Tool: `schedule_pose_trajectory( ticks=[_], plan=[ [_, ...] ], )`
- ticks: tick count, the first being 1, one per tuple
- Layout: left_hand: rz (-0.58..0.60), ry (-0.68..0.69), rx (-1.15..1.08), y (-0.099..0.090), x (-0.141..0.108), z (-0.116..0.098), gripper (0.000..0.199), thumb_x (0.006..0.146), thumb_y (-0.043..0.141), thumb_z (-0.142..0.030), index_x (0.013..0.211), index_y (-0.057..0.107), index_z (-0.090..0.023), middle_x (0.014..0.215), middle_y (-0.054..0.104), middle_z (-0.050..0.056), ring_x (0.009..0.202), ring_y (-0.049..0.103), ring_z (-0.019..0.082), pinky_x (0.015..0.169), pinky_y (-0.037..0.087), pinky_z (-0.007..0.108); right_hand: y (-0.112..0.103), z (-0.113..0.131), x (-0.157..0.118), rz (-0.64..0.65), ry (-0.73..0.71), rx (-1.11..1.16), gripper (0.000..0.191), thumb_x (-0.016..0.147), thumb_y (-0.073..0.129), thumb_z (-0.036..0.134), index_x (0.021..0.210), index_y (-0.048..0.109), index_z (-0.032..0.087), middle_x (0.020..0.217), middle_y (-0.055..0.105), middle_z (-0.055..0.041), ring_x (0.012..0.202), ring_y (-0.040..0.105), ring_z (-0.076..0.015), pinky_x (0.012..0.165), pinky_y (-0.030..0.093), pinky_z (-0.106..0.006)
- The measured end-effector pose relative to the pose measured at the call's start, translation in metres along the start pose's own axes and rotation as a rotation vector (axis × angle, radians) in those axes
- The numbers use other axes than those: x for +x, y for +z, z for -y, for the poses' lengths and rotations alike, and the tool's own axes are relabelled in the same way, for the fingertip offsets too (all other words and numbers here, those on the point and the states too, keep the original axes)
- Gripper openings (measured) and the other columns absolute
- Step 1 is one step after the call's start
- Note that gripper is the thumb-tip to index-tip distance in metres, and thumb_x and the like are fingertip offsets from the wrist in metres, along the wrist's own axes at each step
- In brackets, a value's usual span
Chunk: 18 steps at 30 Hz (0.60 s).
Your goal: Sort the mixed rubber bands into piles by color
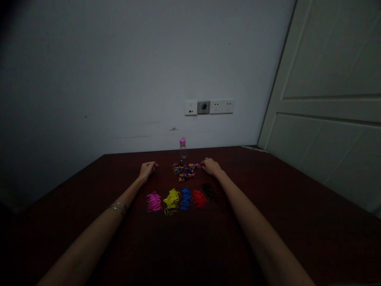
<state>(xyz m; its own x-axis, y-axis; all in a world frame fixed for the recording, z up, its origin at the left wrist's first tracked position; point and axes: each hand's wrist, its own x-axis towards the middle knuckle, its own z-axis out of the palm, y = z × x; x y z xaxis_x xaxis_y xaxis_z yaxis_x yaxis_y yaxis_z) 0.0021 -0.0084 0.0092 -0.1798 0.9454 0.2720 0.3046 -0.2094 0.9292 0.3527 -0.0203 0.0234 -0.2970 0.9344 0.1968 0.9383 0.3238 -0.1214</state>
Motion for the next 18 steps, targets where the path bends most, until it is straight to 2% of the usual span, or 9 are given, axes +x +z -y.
schedule_pose_trajectory(
  ticks=[7, 18],
  plan=[
    [0.001, 0.020, 0.024, 0.000, -0.001, 0.000, 0.031, 0.066, 0.047, -0.039, 0.062, 0.063, -0.013, 0.044, 0.043, -0.003, 0.041, 0.034, 0.008, 0.043, 0.024, 0.021, -0.008, 0.006, -0.006, -0.017, 0.030, -0.022, 0.023, 0.085, 0.048, 0.023, 0.098, 0.067, 0.023, 0.108, 0.061, -0.0085, 0.099, 0.057, -0.0199, 0.075, 0.043, -0.024],
    [0.005, 0.015, 0.022, 0.000, -0.002, -0.002, 0.031, 0.067, 0.046, -0.039, 0.062, 0.063, -0.013, 0.043, 0.042, -0.004, 0.040, 0.033, 0.008, 0.043, 0.023, 0.021, -0.013, -0.003, -0.008, -0.072, 0.079, 0.077, 0.021, 0.082, 0.051, 0.023, 0.095, 0.067, 0.021, 0.103, 0.066, -0.0067, 0.094, 0.059, -0.0193, 0.073, 0.041, -0.024]
  ],
)
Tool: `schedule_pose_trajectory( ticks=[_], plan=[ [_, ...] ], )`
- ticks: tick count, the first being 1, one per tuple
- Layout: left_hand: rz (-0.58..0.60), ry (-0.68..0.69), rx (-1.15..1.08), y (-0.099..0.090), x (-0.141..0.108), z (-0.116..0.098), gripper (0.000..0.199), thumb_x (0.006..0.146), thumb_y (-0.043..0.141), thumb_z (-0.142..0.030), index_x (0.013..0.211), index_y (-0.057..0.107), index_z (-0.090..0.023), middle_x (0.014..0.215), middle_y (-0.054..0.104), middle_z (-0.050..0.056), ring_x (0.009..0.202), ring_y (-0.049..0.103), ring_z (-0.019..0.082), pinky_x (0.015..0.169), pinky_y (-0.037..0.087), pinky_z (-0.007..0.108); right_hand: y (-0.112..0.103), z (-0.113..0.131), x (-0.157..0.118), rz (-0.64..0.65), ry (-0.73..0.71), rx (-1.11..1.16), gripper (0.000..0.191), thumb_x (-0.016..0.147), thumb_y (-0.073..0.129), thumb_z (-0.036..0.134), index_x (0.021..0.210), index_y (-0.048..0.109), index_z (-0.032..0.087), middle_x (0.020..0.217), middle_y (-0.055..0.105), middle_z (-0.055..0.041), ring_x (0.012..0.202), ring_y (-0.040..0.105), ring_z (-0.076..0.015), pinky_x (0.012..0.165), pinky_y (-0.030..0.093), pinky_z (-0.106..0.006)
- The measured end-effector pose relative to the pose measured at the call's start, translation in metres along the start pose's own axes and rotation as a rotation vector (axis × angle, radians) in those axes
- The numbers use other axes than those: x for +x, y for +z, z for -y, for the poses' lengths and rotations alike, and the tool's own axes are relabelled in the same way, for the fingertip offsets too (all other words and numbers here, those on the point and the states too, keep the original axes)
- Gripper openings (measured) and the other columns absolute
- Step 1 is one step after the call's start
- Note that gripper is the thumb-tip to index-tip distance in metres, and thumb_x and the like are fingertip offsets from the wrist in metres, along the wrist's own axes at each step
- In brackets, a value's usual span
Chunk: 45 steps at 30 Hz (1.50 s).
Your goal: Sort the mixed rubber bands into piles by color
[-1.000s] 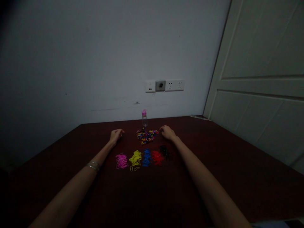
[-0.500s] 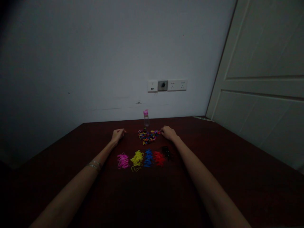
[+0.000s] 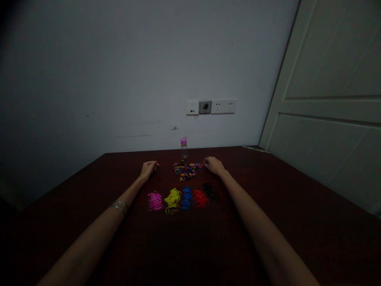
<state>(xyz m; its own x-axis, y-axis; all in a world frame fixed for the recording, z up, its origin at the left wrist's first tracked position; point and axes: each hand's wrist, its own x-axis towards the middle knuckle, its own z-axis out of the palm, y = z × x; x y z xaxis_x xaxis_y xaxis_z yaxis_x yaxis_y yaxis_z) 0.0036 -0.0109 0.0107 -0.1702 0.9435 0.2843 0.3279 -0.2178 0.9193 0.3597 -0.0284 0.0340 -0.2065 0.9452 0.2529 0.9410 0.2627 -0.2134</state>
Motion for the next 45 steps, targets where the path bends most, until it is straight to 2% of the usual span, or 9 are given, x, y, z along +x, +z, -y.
schedule_pose_trajectory(
  ticks=[9, 15, 20, 27, 35, 38, 40, 45],
  plan=[
    [0.001, -0.010, -0.030, 0.001, 0.000, -0.001, 0.030, 0.066, 0.048, -0.038, 0.062, 0.063, -0.012, 0.043, 0.043, -0.003, 0.040, 0.034, 0.007, 0.042, 0.023, 0.021, -0.016, 0.000, -0.003, -0.046, 0.026, 0.090, 0.020, 0.081, 0.053, 0.027, 0.092, 0.069, 0.022, 0.096, 0.069, -0.0053, 0.085, 0.061, -0.0178, 0.068, 0.042, -0.023],
    [0.000, -0.018, -0.006, 0.001, 0.001, 0.002, 0.031, 0.065, 0.051, -0.040, 0.064, 0.064, -0.012, 0.044, 0.043, -0.004, 0.040, 0.033, 0.007, 0.042, 0.023, 0.021, -0.023, -0.001, -0.004, -0.045, -0.079, 0.223, 0.019, 0.078, 0.056, 0.025, 0.088, 0.070, 0.020, 0.092, 0.070, -0.0058, 0.085, 0.061, -0.0176, 0.075, 0.044, -0.024],
    [0.000, -0.022, 0.030, 0.001, 0.006, 0.007, 0.033, 0.064, 0.052, -0.043, 0.064, 0.064, -0.012, 0.043, 0.043, -0.004, 0.040, 0.034, 0.007, 0.043, 0.024, 0.021, -0.029, 0.015, -0.023, 0.061, -0.214, 0.401, 0.020, 0.075, 0.056, 0.028, 0.082, 0.071, 0.016, 0.083, 0.070, -0.0057, 0.077, 0.062, -0.0176, 0.073, 0.046, -0.027],
    [0.005, -0.003, 0.050, 0.001, 0.007, 0.010, 0.032, 0.065, 0.053, -0.042, 0.064, 0.064, -0.012, 0.043, 0.044, -0.004, 0.041, 0.035, 0.007, 0.044, 0.026, 0.020, -0.038, 0.043, -0.067, 0.408, -0.290, 0.530, 0.022, 0.072, 0.058, 0.029, 0.082, 0.070, 0.013, 0.075, 0.069, -0.0048, 0.068, 0.060, -0.0159, 0.062, 0.045, -0.025],
    [0.004, -0.007, 0.059, 0.001, 0.006, 0.007, 0.032, 0.065, 0.054, -0.042, 0.064, 0.065, -0.011, 0.043, 0.045, -0.004, 0.041, 0.036, 0.007, 0.044, 0.026, 0.021, -0.045, 0.056, -0.083, 0.514, -0.283, 0.559, 0.021, 0.071, 0.058, 0.025, 0.085, 0.069, 0.014, 0.074, 0.069, -0.0039, 0.067, 0.060, -0.0145, 0.062, 0.045, -0.025],
    [0.008, -0.006, 0.047, 0.001, 0.005, 0.006, 0.032, 0.064, 0.055, -0.042, 0.063, 0.064, -0.012, 0.043, 0.044, -0.004, 0.040, 0.035, 0.007, 0.044, 0.026, 0.021, -0.043, 0.050, -0.079, 0.493, -0.295, 0.554, 0.022, 0.072, 0.059, 0.026, 0.087, 0.069, 0.014, 0.076, 0.069, -0.0043, 0.067, 0.061, -0.0147, 0.062, 0.046, -0.025],
    [0.010, -0.005, 0.043, 0.001, 0.004, 0.005, 0.031, 0.064, 0.055, -0.041, 0.063, 0.064, -0.012, 0.042, 0.043, -0.004, 0.040, 0.035, 0.007, 0.044, 0.025, 0.021, -0.039, 0.041, -0.075, 0.434, -0.285, 0.532, 0.022, 0.073, 0.058, 0.026, 0.088, 0.068, 0.014, 0.079, 0.069, -0.0048, 0.070, 0.061, -0.0155, 0.064, 0.047, -0.026],
    [0.031, -0.002, 0.061, 0.001, 0.003, 0.004, 0.031, 0.065, 0.055, -0.041, 0.062, 0.064, -0.012, 0.042, 0.044, -0.004, 0.041, 0.037, 0.008, 0.044, 0.027, 0.021, -0.024, 0.006, -0.070, 0.174, -0.213, 0.345, 0.024, 0.079, 0.052, 0.026, 0.092, 0.067, 0.015, 0.092, 0.068, -0.0081, 0.083, 0.062, -0.0187, 0.078, 0.047, -0.031]
  ],
)
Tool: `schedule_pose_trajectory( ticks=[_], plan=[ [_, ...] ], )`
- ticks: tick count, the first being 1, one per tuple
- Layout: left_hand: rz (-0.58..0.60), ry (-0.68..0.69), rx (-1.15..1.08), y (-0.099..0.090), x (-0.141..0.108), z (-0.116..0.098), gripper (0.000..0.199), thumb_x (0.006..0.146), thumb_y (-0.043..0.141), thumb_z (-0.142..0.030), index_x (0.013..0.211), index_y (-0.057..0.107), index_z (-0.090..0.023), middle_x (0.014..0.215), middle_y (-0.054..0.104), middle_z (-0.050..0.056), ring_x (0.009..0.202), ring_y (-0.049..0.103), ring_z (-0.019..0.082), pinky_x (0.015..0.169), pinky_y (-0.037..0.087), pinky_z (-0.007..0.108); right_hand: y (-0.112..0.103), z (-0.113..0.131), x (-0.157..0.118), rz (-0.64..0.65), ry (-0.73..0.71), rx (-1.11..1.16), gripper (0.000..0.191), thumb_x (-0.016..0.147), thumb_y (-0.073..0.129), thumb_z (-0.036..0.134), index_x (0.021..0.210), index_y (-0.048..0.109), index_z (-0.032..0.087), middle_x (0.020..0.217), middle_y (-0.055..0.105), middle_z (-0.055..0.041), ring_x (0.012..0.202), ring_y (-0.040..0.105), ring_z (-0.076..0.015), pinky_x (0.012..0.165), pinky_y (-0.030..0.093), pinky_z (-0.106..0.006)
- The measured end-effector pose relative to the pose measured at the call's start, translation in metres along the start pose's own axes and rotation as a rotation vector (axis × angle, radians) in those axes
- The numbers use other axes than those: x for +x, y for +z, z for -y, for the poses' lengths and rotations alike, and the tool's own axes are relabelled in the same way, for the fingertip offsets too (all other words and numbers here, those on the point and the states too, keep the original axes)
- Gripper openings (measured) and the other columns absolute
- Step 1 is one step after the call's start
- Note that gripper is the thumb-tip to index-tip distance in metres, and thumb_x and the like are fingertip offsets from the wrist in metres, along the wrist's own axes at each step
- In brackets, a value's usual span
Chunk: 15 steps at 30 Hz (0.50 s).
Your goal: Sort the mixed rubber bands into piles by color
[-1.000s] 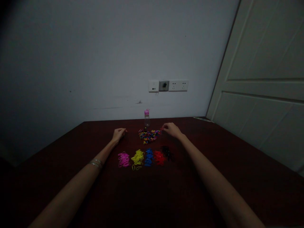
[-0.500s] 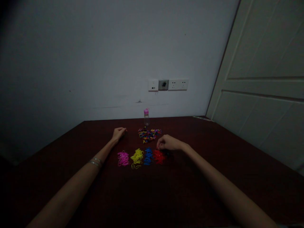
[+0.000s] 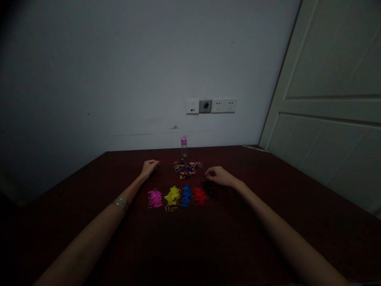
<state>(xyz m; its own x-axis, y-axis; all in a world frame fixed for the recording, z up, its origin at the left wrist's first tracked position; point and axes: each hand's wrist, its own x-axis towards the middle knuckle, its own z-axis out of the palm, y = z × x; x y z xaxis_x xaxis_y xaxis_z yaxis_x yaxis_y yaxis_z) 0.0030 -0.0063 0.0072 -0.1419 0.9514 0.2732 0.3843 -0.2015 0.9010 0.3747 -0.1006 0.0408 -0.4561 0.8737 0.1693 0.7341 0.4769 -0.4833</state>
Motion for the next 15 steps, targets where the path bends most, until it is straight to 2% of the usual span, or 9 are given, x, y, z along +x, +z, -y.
schedule_pose_trajectory(
  ticks=[3, 7, 12, 15],
  plan=[
    [0.024, 0.028, 0.054, 0.002, 0.002, 0.003, 0.031, 0.066, 0.055, -0.041, 0.062, 0.065, -0.013, 0.044, 0.047, -0.003, 0.043, 0.040, 0.009, 0.045, 0.028, 0.021, 0.003, -0.023, -0.007, -0.112, -0.014, -0.210, 0.027, 0.082, 0.049, 0.027, 0.098, 0.067, 0.014, 0.103, 0.065, -0.0122, 0.095, 0.059, -0.0222, 0.088, 0.044, -0.035],
    [0.052, 0.046, 0.187, 0.005, 0.004, 0.005, 0.026, 0.069, 0.054, -0.035, 0.065, 0.068, -0.013, 0.051, 0.057, 0.000, 0.050, 0.049, 0.011, 0.050, 0.034, 0.021, 0.010, -0.044, -0.016, -0.176, 0.027, -0.332, 0.035, 0.088, 0.043, 0.034, 0.109, 0.063, 0.015, 0.115, 0.061, -0.0144, 0.107, 0.055, -0.0252, 0.095, 0.041, -0.039],
    [0.085, 0.064, 0.383, 0.009, 0.006, -0.004, 0.020, 0.069, 0.055, -0.024, 0.073, 0.071, -0.014, 0.069, 0.067, 0.005, 0.067, 0.060, 0.015, 0.060, 0.041, 0.022, 0.019, -0.049, -0.021, -0.218, 0.066, -0.359, 0.041, 0.090, 0.036, 0.037, 0.114, 0.061, 0.015, 0.124, 0.057, -0.0149, 0.115, 0.052, -0.0263, 0.099, 0.040, -0.041],
    [0.169, 0.104, 0.490, 0.011, 0.011, -0.013, 0.020, 0.070, 0.054, -0.021, 0.076, 0.072, -0.015, 0.077, 0.070, 0.006, 0.075, 0.062, 0.017, 0.066, 0.043, 0.022, 0.021, -0.048, -0.022, -0.242, 0.076, -0.351, 0.041, 0.090, 0.036, 0.036, 0.114, 0.062, 0.014, 0.124, 0.057, -0.0154, 0.117, 0.051, -0.0261, 0.101, 0.038, -0.041]
  ],
)
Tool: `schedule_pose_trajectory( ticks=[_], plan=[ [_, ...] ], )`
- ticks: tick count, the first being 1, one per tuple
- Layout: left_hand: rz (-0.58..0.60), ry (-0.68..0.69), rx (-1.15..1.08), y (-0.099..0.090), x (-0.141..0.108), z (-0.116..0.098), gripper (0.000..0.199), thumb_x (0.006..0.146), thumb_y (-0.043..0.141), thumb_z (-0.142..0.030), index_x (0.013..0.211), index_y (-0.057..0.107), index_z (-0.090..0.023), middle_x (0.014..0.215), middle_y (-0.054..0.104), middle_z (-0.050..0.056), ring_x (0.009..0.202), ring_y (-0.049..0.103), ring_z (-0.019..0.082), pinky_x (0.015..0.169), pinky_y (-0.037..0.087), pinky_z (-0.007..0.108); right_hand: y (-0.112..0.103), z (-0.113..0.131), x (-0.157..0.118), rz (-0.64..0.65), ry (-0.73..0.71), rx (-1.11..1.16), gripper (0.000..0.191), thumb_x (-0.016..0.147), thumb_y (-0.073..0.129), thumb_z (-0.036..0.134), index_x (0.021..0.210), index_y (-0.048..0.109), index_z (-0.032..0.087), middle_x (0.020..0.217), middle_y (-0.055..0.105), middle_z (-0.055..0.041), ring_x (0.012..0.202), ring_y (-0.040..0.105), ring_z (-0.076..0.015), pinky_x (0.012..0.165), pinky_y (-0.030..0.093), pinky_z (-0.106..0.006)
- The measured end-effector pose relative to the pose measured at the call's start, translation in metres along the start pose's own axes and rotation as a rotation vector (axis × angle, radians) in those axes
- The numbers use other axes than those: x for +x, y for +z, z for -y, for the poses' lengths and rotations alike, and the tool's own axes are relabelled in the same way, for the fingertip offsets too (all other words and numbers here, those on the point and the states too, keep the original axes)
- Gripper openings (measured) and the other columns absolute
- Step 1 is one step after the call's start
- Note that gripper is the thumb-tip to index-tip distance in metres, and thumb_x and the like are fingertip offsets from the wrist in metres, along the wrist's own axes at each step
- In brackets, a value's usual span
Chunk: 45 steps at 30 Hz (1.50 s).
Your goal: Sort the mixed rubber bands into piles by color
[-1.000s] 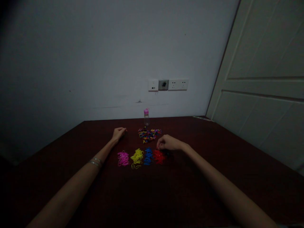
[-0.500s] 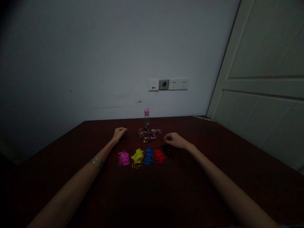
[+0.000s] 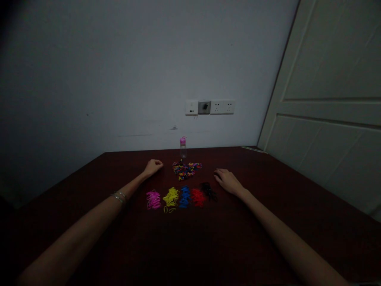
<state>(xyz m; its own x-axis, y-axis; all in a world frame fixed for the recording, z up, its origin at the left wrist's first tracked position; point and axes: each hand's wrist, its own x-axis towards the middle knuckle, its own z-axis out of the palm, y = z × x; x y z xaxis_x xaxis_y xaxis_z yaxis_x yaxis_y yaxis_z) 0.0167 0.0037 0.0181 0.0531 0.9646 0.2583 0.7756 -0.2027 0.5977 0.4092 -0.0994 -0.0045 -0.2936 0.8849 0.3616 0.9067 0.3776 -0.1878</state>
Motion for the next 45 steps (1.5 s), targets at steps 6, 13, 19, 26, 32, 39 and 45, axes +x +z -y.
schedule_pose_trajectory(
  ticks=[6, 13, 19, 26, 32, 39, 45],
  plan=[
    [0.117, 0.095, 0.152, 0.002, 0.012, -0.016, 0.025, 0.069, 0.059, -0.022, 0.090, 0.072, -0.016, 0.090, 0.070, 0.006, 0.082, 0.063, 0.018, 0.071, 0.045, 0.022, 0.000, 0.002, -0.004, -0.032, 0.028, 0.050, 0.038, 0.089, 0.039, 0.033, 0.113, 0.062, 0.014, 0.124, 0.058, -0.0144, 0.118, 0.051, -0.0253, 0.102, 0.038, -0.041],
    [0.215, 0.147, 0.209, 0.015, 0.014, -0.032, 0.027, 0.073, 0.059, -0.024, 0.096, 0.071, -0.017, 0.099, 0.069, 0.007, 0.091, 0.063, 0.019, 0.075, 0.045, 0.022, 0.001, 0.003, -0.005, -0.036, 0.063, 0.070, 0.036, 0.088, 0.041, 0.031, 0.112, 0.062, 0.014, 0.124, 0.058, -0.0150, 0.117, 0.052, -0.0261, 0.102, 0.039, -0.042],
    [0.213, 0.153, 0.228, 0.020, 0.014, -0.037, 0.025, 0.075, 0.057, -0.023, 0.095, 0.071, -0.020, 0.097, 0.070, 0.007, 0.088, 0.063, 0.019, 0.073, 0.045, 0.024, 0.004, 0.000, -0.006, -0.052, 0.062, 0.076, 0.037, 0.089, 0.041, 0.032, 0.114, 0.061, 0.013, 0.125, 0.057, -0.0147, 0.117, 0.051, -0.0257, 0.102, 0.038, -0.042],
    [0.191, 0.128, 0.235, 0.021, 0.013, -0.043, 0.019, 0.074, 0.058, -0.022, 0.088, 0.072, -0.021, 0.096, 0.069, 0.006, 0.085, 0.062, 0.018, 0.072, 0.044, 0.024, 0.002, 0.004, -0.006, -0.064, 0.056, 0.085, 0.035, 0.088, 0.042, 0.030, 0.110, 0.063, 0.014, 0.123, 0.058, -0.0147, 0.116, 0.053, -0.0252, 0.101, 0.039, -0.041],
    [0.174, 0.115, 0.239, 0.018, 0.015, -0.042, 0.017, 0.073, 0.059, -0.024, 0.084, 0.072, -0.020, 0.091, 0.069, 0.007, 0.082, 0.062, 0.018, 0.068, 0.043, 0.024, 0.000, 0.005, -0.005, -0.056, 0.061, 0.094, 0.035, 0.088, 0.041, 0.030, 0.110, 0.062, 0.014, 0.123, 0.058, -0.0155, 0.117, 0.052, -0.0260, 0.102, 0.038, -0.041],
    [0.164, 0.145, 0.317, 0.000, 0.018, -0.035, 0.016, 0.070, 0.061, -0.024, 0.082, 0.071, -0.022, 0.091, 0.068, 0.007, 0.087, 0.060, 0.020, 0.070, 0.043, 0.023, 0.003, 0.002, -0.004, -0.047, 0.067, 0.099, 0.035, 0.088, 0.042, 0.030, 0.112, 0.062, 0.013, 0.124, 0.057, -0.0158, 0.117, 0.051, -0.0264, 0.102, 0.038, -0.042],
    [0.202, 0.193, 0.411, -0.018, 0.022, -0.032, 0.008, 0.064, 0.065, -0.023, 0.069, 0.070, -0.021, 0.083, 0.068, 0.007, 0.082, 0.060, 0.021, 0.067, 0.042, 0.023, 0.004, 0.001, -0.004, -0.053, 0.071, 0.101, 0.034, 0.087, 0.043, 0.030, 0.112, 0.062, 0.015, 0.124, 0.058, -0.0141, 0.117, 0.051, -0.0262, 0.101, 0.038, -0.042]
  ],
)
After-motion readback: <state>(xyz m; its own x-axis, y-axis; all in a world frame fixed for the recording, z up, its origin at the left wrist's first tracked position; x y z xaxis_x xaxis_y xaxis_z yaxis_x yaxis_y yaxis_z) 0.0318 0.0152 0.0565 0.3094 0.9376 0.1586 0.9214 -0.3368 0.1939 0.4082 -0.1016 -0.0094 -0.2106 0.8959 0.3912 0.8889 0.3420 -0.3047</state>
